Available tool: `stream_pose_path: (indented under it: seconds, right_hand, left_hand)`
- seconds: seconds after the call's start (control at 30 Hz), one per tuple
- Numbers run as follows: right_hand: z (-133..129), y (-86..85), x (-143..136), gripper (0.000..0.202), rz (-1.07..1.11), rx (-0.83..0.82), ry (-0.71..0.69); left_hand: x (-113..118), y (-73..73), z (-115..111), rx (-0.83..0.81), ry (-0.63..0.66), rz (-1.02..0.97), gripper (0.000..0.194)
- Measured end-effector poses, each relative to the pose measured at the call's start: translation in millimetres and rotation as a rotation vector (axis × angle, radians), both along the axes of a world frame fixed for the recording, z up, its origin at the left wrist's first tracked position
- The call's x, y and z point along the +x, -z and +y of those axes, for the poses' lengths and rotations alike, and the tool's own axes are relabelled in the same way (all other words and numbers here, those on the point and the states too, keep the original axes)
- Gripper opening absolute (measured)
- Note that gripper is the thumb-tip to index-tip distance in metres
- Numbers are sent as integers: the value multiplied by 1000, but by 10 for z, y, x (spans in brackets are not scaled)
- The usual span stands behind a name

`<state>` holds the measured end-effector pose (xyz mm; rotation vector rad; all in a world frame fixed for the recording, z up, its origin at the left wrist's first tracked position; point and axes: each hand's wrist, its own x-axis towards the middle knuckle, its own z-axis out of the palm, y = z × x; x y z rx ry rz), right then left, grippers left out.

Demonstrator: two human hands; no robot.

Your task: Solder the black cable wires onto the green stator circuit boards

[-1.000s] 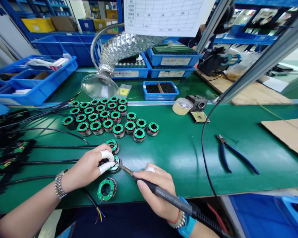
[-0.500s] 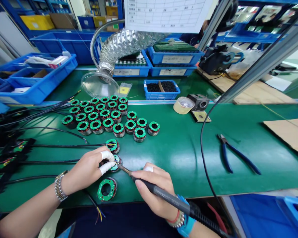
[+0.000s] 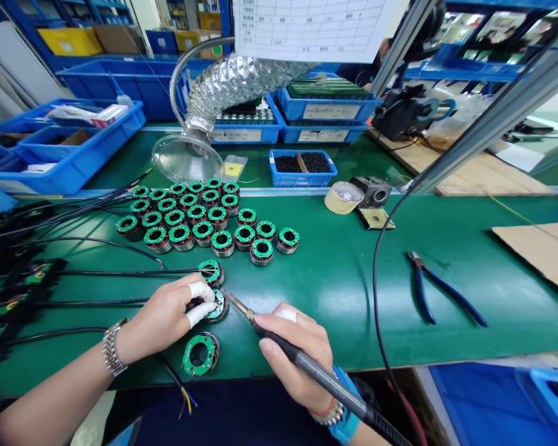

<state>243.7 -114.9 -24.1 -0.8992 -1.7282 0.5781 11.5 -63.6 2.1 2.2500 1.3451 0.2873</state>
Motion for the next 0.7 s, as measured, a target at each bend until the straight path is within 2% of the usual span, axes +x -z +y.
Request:
stream_pose_path:
  seconds: [0.07, 0.17, 0.27, 0.37, 0.53, 0.7]
  right_hand:
    - [14, 69, -45, 26, 37, -2, 32]
    - [95, 129, -232, 24, -28, -73, 50]
    - [209, 135, -481, 37, -146, -162, -30]
    - [286, 140, -643, 48, -175, -228, -81]
    - [332, 169, -616, 50, -174, -234, -135]
    - [392, 153, -519, 47, -170, -197, -223]
  left_hand:
    - [3, 0, 4, 6, 1, 1, 12]
    - [4, 9, -1, 16, 4, 0, 12]
    - [-12, 27, -4, 31, 7, -30, 11]
    - [-54, 33, 30, 27, 38, -131, 8]
    - [-116, -28, 160, -76, 194, -271, 12]
    - [-84, -45, 179, -23, 243, -162, 14]
